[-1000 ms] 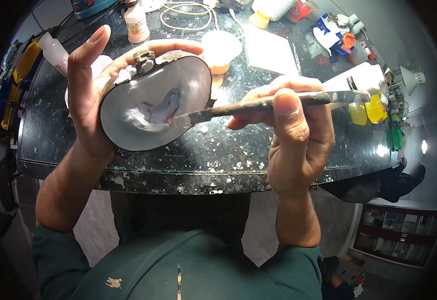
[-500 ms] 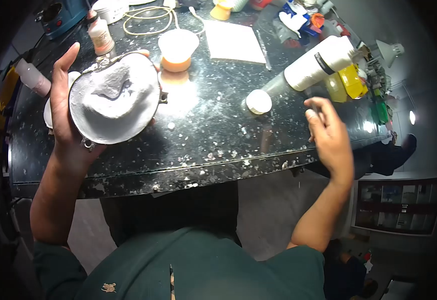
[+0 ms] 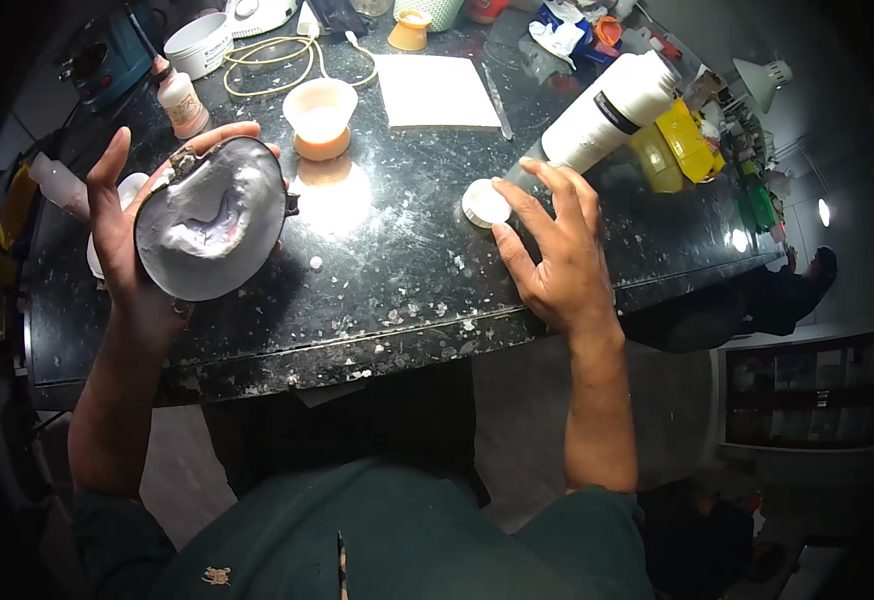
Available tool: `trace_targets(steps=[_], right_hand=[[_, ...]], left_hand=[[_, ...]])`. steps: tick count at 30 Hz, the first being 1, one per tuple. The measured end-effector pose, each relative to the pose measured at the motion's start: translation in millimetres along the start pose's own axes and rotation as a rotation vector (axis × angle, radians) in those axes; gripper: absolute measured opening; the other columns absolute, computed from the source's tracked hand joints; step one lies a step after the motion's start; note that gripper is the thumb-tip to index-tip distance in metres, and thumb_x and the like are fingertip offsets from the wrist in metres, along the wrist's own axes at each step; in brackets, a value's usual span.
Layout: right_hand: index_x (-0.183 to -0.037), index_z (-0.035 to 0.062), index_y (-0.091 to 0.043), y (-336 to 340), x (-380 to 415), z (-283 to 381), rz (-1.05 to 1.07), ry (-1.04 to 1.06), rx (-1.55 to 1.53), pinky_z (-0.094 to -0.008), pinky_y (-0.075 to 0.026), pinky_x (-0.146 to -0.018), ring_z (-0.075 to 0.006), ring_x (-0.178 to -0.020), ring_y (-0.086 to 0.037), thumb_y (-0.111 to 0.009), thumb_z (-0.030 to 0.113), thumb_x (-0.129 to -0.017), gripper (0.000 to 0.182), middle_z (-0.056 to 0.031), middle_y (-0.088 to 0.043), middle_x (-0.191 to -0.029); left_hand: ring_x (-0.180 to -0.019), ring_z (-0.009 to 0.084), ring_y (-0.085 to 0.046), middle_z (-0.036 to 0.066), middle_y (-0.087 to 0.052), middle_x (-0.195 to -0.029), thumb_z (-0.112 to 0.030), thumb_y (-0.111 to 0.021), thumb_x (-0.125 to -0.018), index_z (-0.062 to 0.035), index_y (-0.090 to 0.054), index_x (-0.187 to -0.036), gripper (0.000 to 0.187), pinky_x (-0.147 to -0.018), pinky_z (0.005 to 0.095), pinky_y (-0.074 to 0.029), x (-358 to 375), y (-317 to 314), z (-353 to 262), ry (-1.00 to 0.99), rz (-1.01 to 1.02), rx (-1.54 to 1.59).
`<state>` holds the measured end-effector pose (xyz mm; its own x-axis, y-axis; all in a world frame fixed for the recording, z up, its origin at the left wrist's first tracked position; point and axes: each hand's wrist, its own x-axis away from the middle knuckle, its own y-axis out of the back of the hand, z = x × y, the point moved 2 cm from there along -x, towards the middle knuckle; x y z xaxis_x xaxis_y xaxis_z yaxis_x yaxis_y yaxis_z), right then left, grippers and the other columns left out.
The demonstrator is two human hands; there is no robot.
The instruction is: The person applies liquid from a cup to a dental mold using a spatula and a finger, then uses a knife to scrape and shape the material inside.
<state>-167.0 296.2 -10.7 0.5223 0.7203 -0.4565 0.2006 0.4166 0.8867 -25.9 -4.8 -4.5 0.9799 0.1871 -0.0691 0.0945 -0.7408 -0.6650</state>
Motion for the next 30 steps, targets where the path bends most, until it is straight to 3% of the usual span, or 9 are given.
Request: trace_targets(steps=[1,12,14,18,21,24,26,29,30], right_hand=[[-0.126,0.011,-0.069,-1,-1,1,0.038,-0.019,-0.009,-0.0452,-0.031,-0.115,-0.0345,-0.135,-0.041,-0.066,0.017,-0.091,0.036,-0.0123,-0.053,-0.141],[-0.123,0.0113,-0.071,-5,-2,3,0.029,0.036,0.076,-0.0461,-0.032,-0.115,-0.0347,-0.134,-0.041,-0.07,0.026,-0.09,0.035,-0.0111,-0.054,-0.141],[-0.118,0.0108,-0.072,-7,-3,3,0.043,0.035,0.054,-0.0468,-0.034,-0.112,-0.0344,-0.131,-0.044,-0.074,0.028,-0.087,0.035,-0.0106,-0.055,-0.138],[-0.117,0.0097,-0.072,-7,-4,6,0.033,0.027,0.048,-0.0464,-0.035,-0.111,-0.0343,-0.13,-0.046,-0.074,0.026,-0.087,0.034,-0.0107,-0.056,-0.136],[-0.117,0.0076,-0.071,1,-6,9,-0.112,0.033,0.0,-0.047,-0.036,-0.11,-0.0349,-0.126,-0.049,-0.073,0.021,-0.086,0.035,-0.0125,-0.058,-0.133],[-0.128,0.0061,-0.067,7,-11,29,-0.177,0.089,0.025,-0.0493,-0.032,-0.114,-0.0359,-0.127,-0.05,-0.071,0.03,-0.087,0.048,-0.0149,-0.057,-0.136],[-0.132,0.0077,-0.066,2,-14,52,-0.137,0.181,-0.053,-0.0508,-0.027,-0.117,-0.0351,-0.13,-0.048,-0.07,0.038,-0.088,0.054,-0.0149,-0.056,-0.138],[-0.133,0.0188,-0.067,-7,-12,99,0.014,0.26,-0.124,-0.0508,-0.013,-0.122,-0.0298,-0.138,-0.04,-0.07,0.059,-0.084,0.063,-0.0095,-0.053,-0.145],[-0.137,0.0233,-0.064,-11,-11,111,0.036,0.288,-0.135,-0.0517,-0.007,-0.123,-0.0293,-0.141,-0.037,-0.062,0.066,-0.088,0.066,-0.0092,-0.048,-0.15]], left_hand=[[-0.11,0.0278,-0.068,0.026,-0.063,-0.125,-0.065,-0.033,-0.097,0.0161,-0.042,-0.139,0.092,-0.098,0.041,-0.057,0,5,-1,-0.001,0.121,0.02],[-0.108,0.0279,-0.07,0.028,-0.064,-0.122,-0.067,-0.031,-0.098,0.0159,-0.04,-0.141,0.094,-0.096,0.0409,-0.058,2,3,2,-0.07,0.089,-0.063],[-0.108,0.0277,-0.07,0.028,-0.063,-0.122,-0.067,-0.03,-0.097,0.016,-0.039,-0.141,0.094,-0.095,0.0407,-0.058,3,2,2,-0.15,-0.034,-0.244],[-0.108,0.0275,-0.07,0.027,-0.063,-0.123,-0.068,-0.029,-0.097,0.0156,-0.04,-0.14,0.095,-0.095,0.0399,-0.059,4,1,1,-0.194,-0.001,-0.404],[-0.107,0.0269,-0.07,0.027,-0.063,-0.123,-0.07,-0.03,-0.096,0.015,-0.041,-0.139,0.096,-0.095,0.039,-0.058,4,-2,0,-0.248,-0.017,-0.421],[-0.104,0.0272,-0.07,0.025,-0.066,-0.119,-0.07,-0.033,-0.095,0.014,-0.046,-0.137,0.095,-0.095,0.0386,-0.057,3,-2,-2,-0.007,0.016,-0.086],[-0.104,0.0278,-0.071,0.024,-0.067,-0.117,-0.07,-0.034,-0.094,0.0136,-0.048,-0.136,0.094,-0.095,0.0384,-0.057,0,-1,0,0.033,-0.009,0.006],[-0.105,0.0287,-0.07,0.024,-0.067,-0.117,-0.07,-0.035,-0.094,0.0132,-0.048,-0.136,0.094,-0.096,0.0386,-0.056,0,-1,2,0.051,-0.034,0.097],[-0.105,0.0287,-0.07,0.024,-0.067,-0.117,-0.07,-0.035,-0.094,0.0132,-0.048,-0.136,0.094,-0.096,0.0386,-0.056,-1,1,3,0.05,-0.037,0.095]])
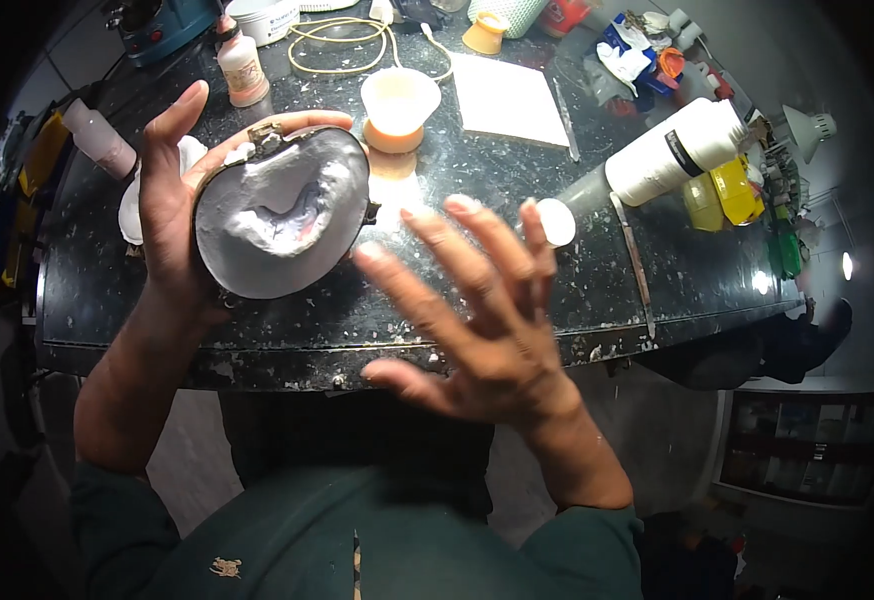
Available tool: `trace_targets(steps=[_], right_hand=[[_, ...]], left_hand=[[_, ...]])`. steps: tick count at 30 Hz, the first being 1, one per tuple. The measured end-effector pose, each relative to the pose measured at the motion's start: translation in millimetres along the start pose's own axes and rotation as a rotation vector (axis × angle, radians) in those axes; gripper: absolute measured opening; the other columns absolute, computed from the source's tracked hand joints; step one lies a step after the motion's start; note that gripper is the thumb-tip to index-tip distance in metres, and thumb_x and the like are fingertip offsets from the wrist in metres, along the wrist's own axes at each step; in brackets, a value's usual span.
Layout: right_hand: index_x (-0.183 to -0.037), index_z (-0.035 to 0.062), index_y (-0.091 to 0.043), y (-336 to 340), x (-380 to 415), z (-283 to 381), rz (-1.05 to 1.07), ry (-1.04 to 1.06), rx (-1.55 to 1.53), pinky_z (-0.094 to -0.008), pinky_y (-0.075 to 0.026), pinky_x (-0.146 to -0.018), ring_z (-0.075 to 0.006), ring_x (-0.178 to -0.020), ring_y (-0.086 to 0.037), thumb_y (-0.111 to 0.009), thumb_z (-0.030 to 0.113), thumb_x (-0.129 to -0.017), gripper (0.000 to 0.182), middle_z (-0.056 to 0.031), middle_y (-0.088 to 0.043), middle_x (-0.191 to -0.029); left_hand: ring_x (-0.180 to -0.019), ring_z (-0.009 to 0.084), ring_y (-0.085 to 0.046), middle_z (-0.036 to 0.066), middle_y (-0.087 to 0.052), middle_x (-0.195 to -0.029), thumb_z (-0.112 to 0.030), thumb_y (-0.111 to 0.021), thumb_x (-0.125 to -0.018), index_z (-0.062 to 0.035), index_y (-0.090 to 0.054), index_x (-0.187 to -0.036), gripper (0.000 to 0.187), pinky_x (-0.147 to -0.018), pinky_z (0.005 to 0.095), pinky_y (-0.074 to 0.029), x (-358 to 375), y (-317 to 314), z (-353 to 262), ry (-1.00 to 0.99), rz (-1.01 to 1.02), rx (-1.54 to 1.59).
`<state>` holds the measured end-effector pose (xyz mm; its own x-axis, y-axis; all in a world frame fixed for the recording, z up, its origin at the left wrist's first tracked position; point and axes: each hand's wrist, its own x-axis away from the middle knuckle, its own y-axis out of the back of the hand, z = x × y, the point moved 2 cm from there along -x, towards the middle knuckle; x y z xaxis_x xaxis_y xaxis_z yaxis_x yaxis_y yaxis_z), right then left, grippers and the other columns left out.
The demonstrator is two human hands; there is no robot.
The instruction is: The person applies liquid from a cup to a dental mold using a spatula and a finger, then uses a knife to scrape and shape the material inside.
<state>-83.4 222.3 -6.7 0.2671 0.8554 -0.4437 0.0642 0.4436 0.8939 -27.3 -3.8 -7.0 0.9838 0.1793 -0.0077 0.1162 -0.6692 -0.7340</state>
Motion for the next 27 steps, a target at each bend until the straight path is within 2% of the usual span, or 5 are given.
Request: trace_targets(steps=[8,10,16,18,27], right_hand=[[-0.136,0.0219,-0.066,-9,-26,21,0.004,0.02,0.046,-0.0501,-0.009,-0.122,-0.0365,-0.145,-0.03,-0.048,0.082,-0.085,0.08,-0.0168,-0.046,-0.151],[-0.124,0.018,-0.073,3,-21,14,-0.031,0.064,0.044,-0.0506,-0.016,-0.121,-0.037,-0.143,-0.035,-0.045,0.079,-0.089,0.076,-0.0175,-0.055,-0.144],[-0.125,0.0132,-0.068,-2,-23,4,-0.13,0.026,-0.162,-0.0536,-0.006,-0.123,-0.0341,-0.141,-0.042,-0.056,0.065,-0.092,0.063,-0.0133,-0.058,-0.141],[-0.126,0.0124,-0.067,-2,-26,5,-0.095,0.033,-0.06,-0.0512,-0.01,-0.123,-0.0353,-0.144,-0.038,-0.04,0.069,-0.097,0.069,-0.0175,-0.057,-0.141],[-0.124,0.0227,-0.074,-2,-39,12,-0.064,0.081,0.192,-0.0514,-0.008,-0.123,-0.0324,-0.141,-0.037,-0.042,0.061,-0.098,0.056,-0.0084,-0.057,-0.143]], left_hand=[[-0.114,0.0294,-0.066,0.025,-0.065,-0.123,-0.07,-0.033,-0.095,0.0119,-0.05,-0.136,0.093,-0.104,0.0402,-0.05,-2,7,5,-0.08,-0.027,-0.087],[-0.114,0.0292,-0.066,0.025,-0.066,-0.123,-0.07,-0.032,-0.095,0.0114,-0.05,-0.136,0.094,-0.104,0.0399,-0.05,-1,6,5,-0.077,-0.044,-0.088],[-0.116,0.0284,-0.066,0.025,-0.063,-0.127,-0.072,-0.031,-0.094,0.0097,-0.05,-0.137,0.094,-0.104,0.0398,-0.051,-1,6,6,-0.084,0.002,-0.159],[-0.116,0.0284,-0.066,0.025,-0.064,-0.127,-0.073,-0.031,-0.093,0.0093,-0.05,-0.137,0.095,-0.104,0.0397,-0.051,-2,6,6,-0.095,-0.008,-0.181],[-0.116,0.0275,-0.066,0.026,-0.061,-0.129,-0.07,-0.026,-0.097,0.0078,-0.048,-0.138,0.09,-0.101,0.0371,-0.053,3,1,5,-0.261,0.04,-0.494]])
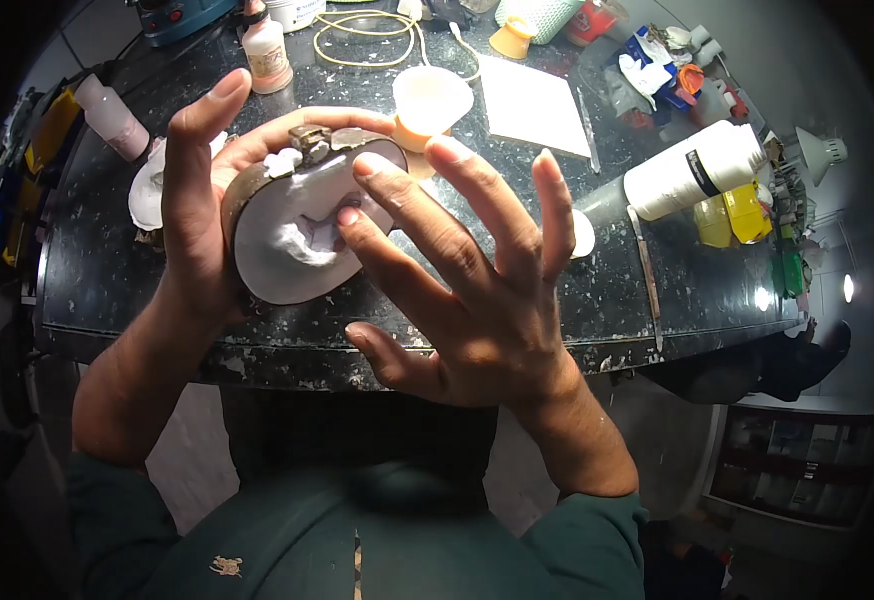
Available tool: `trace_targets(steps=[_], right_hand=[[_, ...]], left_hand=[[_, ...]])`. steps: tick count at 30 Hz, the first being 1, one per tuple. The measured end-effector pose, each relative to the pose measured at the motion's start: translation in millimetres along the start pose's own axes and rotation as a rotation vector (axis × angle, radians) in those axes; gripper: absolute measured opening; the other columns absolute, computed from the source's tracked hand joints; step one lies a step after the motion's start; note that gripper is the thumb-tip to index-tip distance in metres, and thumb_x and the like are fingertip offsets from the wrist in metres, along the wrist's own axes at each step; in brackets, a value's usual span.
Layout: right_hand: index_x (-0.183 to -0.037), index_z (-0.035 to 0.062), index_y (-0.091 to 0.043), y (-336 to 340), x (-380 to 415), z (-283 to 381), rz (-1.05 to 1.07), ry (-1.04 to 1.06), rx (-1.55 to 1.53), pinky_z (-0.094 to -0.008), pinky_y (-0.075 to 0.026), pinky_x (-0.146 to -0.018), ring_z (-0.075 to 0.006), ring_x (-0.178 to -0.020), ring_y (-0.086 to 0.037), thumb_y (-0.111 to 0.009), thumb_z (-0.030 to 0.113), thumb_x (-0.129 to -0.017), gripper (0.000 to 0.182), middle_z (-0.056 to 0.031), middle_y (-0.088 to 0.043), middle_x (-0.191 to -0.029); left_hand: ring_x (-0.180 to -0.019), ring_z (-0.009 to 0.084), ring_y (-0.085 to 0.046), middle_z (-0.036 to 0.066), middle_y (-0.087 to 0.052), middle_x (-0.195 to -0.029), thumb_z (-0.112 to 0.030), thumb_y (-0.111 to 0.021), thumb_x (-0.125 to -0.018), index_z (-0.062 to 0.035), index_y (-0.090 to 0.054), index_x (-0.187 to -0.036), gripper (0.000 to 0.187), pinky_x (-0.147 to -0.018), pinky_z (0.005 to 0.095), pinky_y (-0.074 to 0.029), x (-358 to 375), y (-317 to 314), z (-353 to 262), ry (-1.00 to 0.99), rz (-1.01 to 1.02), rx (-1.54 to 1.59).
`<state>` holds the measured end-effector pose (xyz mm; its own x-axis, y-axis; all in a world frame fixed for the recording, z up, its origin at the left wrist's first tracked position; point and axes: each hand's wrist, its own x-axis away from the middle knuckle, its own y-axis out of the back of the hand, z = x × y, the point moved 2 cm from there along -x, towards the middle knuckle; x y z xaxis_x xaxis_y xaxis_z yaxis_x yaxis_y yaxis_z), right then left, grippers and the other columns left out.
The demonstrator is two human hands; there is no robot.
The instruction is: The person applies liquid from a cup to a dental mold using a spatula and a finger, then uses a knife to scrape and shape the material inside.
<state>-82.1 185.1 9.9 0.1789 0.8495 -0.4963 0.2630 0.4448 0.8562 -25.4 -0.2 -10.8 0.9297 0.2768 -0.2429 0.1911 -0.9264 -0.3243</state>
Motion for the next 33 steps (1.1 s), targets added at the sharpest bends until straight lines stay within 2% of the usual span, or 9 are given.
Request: trace_targets(steps=[6,12,15,20,24,26,27,29,33], right_hand=[[-0.12,0.0234,-0.075,5,-2,-2,0.018,0.006,-0.051,-0.0513,-0.008,-0.123,-0.0324,-0.142,-0.036,-0.045,0.058,-0.098,0.051,-0.0073,-0.058,-0.142],[-0.12,0.0223,-0.076,5,0,-8,0.009,0.01,-0.105,-0.052,-0.011,-0.123,-0.0344,-0.143,-0.035,-0.042,0.057,-0.098,0.053,-0.0101,-0.058,-0.143],[-0.117,0.0228,-0.077,5,2,-10,-0.037,0.019,-0.127,-0.0523,-0.013,-0.122,-0.0352,-0.143,-0.036,-0.04,0.057,-0.099,0.054,-0.0104,-0.058,-0.142],[-0.114,0.0233,-0.079,4,-2,-7,-0.008,0.023,-0.093,-0.0527,-0.016,-0.121,-0.0346,-0.141,-0.038,-0.037,0.059,-0.1,0.057,-0.0119,-0.059,-0.141],[-0.113,0.0232,-0.079,6,-2,-8,-0.006,0.051,-0.092,-0.053,-0.017,-0.121,-0.0346,-0.141,-0.039,-0.036,0.06,-0.099,0.058,-0.0125,-0.059,-0.141],[-0.112,0.0231,-0.08,9,-2,-9,-0.038,0.034,-0.147,-0.0532,-0.019,-0.12,-0.035,-0.14,-0.039,-0.037,0.06,-0.099,0.058,-0.0128,-0.058,-0.141],[-0.112,0.0231,-0.08,7,-3,-9,-0.038,0.033,-0.146,-0.0532,-0.019,-0.12,-0.035,-0.14,-0.039,-0.037,0.06,-0.099,0.058,-0.0128,-0.058,-0.141],[-0.111,0.0227,-0.08,3,-5,-9,-0.063,0.031,-0.176,-0.0534,-0.019,-0.12,-0.0353,-0.14,-0.039,-0.037,0.06,-0.099,0.058,-0.0137,-0.058,-0.141],[-0.109,0.0208,-0.08,3,-7,-10,-0.069,0.049,-0.2,-0.054,-0.021,-0.119,-0.0368,-0.138,-0.041,-0.036,0.059,-0.099,0.059,-0.0159,-0.057,-0.139]], left_hand=[[-0.118,0.0281,-0.065,0.026,-0.059,-0.131,-0.068,-0.022,-0.099,0.0073,-0.045,-0.139,0.088,-0.102,0.0373,-0.053,1,5,4,0.08,0.066,0.057],[-0.121,0.0283,-0.063,0.026,-0.059,-0.131,-0.07,-0.021,-0.098,0.0083,-0.045,-0.139,0.091,-0.103,0.0388,-0.052,2,3,12,-0.026,0.02,-0.085],[-0.122,0.0307,-0.062,0.028,-0.058,-0.133,-0.065,-0.022,-0.101,0.0028,-0.041,-0.143,0.082,-0.104,0.0409,-0.052,2,8,20,-0.201,-0.071,-0.226],[-0.122,0.0363,-0.062,0.033,-0.054,-0.133,-0.048,-0.027,-0.109,-0.018,-0.027,-0.149,0.051,-0.1,0.0436,-0.055,3,14,20,-0.304,0.133,-0.001],[-0.121,0.0363,-0.062,0.033,-0.053,-0.133,-0.049,-0.027,-0.108,-0.0214,-0.026,-0.15,0.05,-0.098,0.0432,-0.056,2,10,15,-0.198,0.117,0.054],[-0.12,0.0383,-0.062,0.034,-0.053,-0.133,-0.048,-0.031,-0.108,-0.0232,-0.023,-0.15,0.05,-0.098,0.0445,-0.056,2,16,25,-0.476,0.14,-0.235],[-0.12,0.0383,-0.062,0.034,-0.053,-0.133,-0.048,-0.031,-0.108,-0.0232,-0.023,-0.15,0.05,-0.098,0.0445,-0.056,2,14,22,-0.476,0.141,-0.235],[-0.12,0.0397,-0.062,0.035,-0.053,-0.132,-0.043,-0.038,-0.108,-0.0239,-0.02,-0.151,0.05,-0.097,0.0464,-0.056,2,10,16,-0.272,0.146,0.061],[-0.12,0.0413,-0.062,0.036,-0.053,-0.132,-0.036,-0.043,-0.108,-0.0232,-0.018,-0.152,0.052,-0.096,0.0479,-0.056,2,10,10,-0.31,0.187,0.069]])
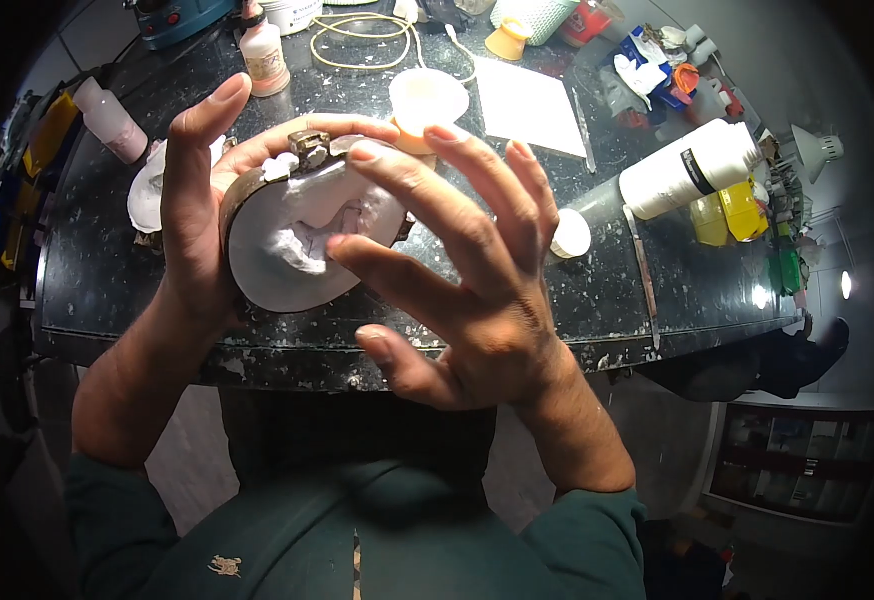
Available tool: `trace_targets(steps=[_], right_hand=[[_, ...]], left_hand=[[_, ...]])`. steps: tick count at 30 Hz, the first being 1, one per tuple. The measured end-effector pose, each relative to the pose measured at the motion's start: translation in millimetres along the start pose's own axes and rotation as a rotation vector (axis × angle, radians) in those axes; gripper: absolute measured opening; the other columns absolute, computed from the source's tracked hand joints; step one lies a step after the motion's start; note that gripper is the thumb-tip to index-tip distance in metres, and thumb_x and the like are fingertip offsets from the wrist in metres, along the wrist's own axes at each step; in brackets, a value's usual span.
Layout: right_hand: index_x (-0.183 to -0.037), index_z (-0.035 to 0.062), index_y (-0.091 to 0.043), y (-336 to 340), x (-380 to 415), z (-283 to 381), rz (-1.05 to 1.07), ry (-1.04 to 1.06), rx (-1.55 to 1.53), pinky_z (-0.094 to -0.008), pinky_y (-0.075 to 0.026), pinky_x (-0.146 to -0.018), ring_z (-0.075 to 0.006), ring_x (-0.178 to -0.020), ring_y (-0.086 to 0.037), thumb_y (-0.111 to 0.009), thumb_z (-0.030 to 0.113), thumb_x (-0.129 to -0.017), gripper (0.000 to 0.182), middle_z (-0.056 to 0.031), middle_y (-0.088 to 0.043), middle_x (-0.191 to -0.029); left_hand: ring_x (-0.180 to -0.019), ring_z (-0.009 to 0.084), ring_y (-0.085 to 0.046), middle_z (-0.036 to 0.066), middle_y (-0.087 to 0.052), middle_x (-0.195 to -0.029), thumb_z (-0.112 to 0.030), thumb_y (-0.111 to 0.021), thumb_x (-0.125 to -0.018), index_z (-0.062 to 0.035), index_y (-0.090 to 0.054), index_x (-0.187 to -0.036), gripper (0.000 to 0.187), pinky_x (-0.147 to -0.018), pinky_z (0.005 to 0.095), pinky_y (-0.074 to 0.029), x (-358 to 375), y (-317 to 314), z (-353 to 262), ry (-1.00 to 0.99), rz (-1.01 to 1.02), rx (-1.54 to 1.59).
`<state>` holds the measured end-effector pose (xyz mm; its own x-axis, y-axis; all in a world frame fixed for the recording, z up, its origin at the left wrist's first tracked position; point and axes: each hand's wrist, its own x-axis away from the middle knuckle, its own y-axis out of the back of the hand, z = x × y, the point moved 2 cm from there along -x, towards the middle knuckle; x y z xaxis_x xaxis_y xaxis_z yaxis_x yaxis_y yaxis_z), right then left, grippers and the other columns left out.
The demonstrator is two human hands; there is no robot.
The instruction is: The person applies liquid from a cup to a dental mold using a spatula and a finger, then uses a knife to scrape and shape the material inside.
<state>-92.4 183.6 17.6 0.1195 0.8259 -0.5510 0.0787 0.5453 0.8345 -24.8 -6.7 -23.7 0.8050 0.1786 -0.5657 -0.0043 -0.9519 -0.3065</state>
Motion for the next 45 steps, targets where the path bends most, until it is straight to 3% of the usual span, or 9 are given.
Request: trace_targets(steps=[2,15,23,29,33,36,38,41,45], right_hand=[[-0.109,0.0192,-0.08,0,-3,-2,-0.021,0.001,-0.043,-0.0545,-0.023,-0.118,-0.0374,-0.137,-0.042,-0.037,0.057,-0.099,0.058,-0.0174,-0.057,-0.139],[-0.115,0.0199,-0.078,1,5,-4,-0.017,-0.012,-0.01,-0.0557,-0.019,-0.12,-0.0372,-0.138,-0.041,-0.028,0.061,-0.101,0.066,-0.0171,-0.056,-0.139],[-0.12,0.0233,-0.077,1,6,-2,0.072,-0.018,-0.088,-0.0548,-0.013,-0.121,-0.0363,-0.141,-0.036,-0.024,0.064,-0.099,0.069,-0.0155,-0.054,-0.144],[-0.12,0.0291,-0.076,-2,10,0,0.095,0.012,0.075,-0.0547,-0.013,-0.121,-0.0354,-0.142,-0.034,-0.025,0.067,-0.098,0.067,-0.0136,-0.054,-0.146],[-0.12,0.0311,-0.076,-4,11,2,0.099,-0.01,0.116,-0.054,-0.014,-0.121,-0.035,-0.142,-0.034,-0.029,0.066,-0.097,0.063,-0.0126,-0.055,-0.145],[-0.12,0.0317,-0.076,-4,11,4,0.1,-0.007,0.132,-0.0534,-0.015,-0.121,-0.0343,-0.142,-0.035,-0.034,0.063,-0.097,0.057,-0.0117,-0.056,-0.144],[-0.121,0.032,-0.075,-5,11,4,0.099,-0.003,0.14,-0.0531,-0.016,-0.121,-0.0339,-0.142,-0.035,-0.037,0.061,-0.097,0.054,-0.011,-0.056,-0.144],[-0.118,0.0321,-0.076,-8,12,2,0.08,0.008,0.119,-0.0527,-0.019,-0.121,-0.0338,-0.141,-0.036,-0.048,0.054,-0.094,0.043,-0.008,-0.057,-0.143],[-0.116,0.0318,-0.077,-12,14,-2,0.052,0.023,0.078,-0.0524,-0.023,-0.12,-0.0336,-0.14,-0.037,-0.059,0.045,-0.087,0.037,-0.0042,-0.058,-0.143]], left_hand=[[-0.119,0.0414,-0.062,0.036,-0.053,-0.132,-0.03,-0.048,-0.107,-0.0246,-0.019,-0.151,0.054,-0.096,0.0488,-0.056,3,7,6,-0.217,0.093,-0.366],[-0.12,0.0423,-0.062,0.037,-0.053,-0.132,-0.031,-0.039,-0.11,-0.0313,-0.019,-0.151,0.046,-0.097,0.0485,-0.056,2,3,6,-0.138,0.081,-0.31],[-0.124,0.0303,-0.062,0.026,-0.057,-0.134,-0.074,-0.018,-0.096,0.0054,-0.042,-0.143,0.095,-0.103,0.0398,-0.053,0,-8,-2,0.242,-0.139,-0.164],[-0.123,0.0302,-0.062,0.025,-0.058,-0.133,-0.074,-0.021,-0.096,0.0059,-0.044,-0.142,0.095,-0.104,0.0402,-0.052,1,-11,-10,0.299,-0.102,0.246],[-0.123,0.0291,-0.062,0.025,-0.058,-0.134,-0.074,-0.019,-0.095,0.0081,-0.045,-0.14,0.097,-0.103,0.0393,-0.052,-2,-9,-2,0.295,-0.181,-0.081],[-0.121,0.0331,-0.062,0.028,-0.057,-0.133,-0.061,-0.025,-0.103,-0.0009,-0.039,-0.146,0.075,-0.1,0.0421,-0.055,2,-1,4,0.244,-0.124,-0.025],[-0.117,0.038,-0.064,0.033,-0.055,-0.132,-0.041,-0.033,-0.109,-0.0168,-0.03,-0.149,0.047,-0.093,0.0444,-0.059,4,8,14,-0.177,0.024,-0.285],[-0.112,0.0404,-0.066,0.035,-0.055,-0.13,-0.026,-0.037,-0.11,-0.0284,-0.025,-0.148,0.04,-0.086,0.0441,-0.061,2,10,8,-0.164,0.107,-0.422],[-0.109,0.0385,-0.068,0.034,-0.056,-0.13,-0.029,-0.035,-0.111,-0.0258,-0.026,-0.149,0.039,-0.085,0.0414,-0.062,4,12,11,-0.187,0.139,-0.575]])
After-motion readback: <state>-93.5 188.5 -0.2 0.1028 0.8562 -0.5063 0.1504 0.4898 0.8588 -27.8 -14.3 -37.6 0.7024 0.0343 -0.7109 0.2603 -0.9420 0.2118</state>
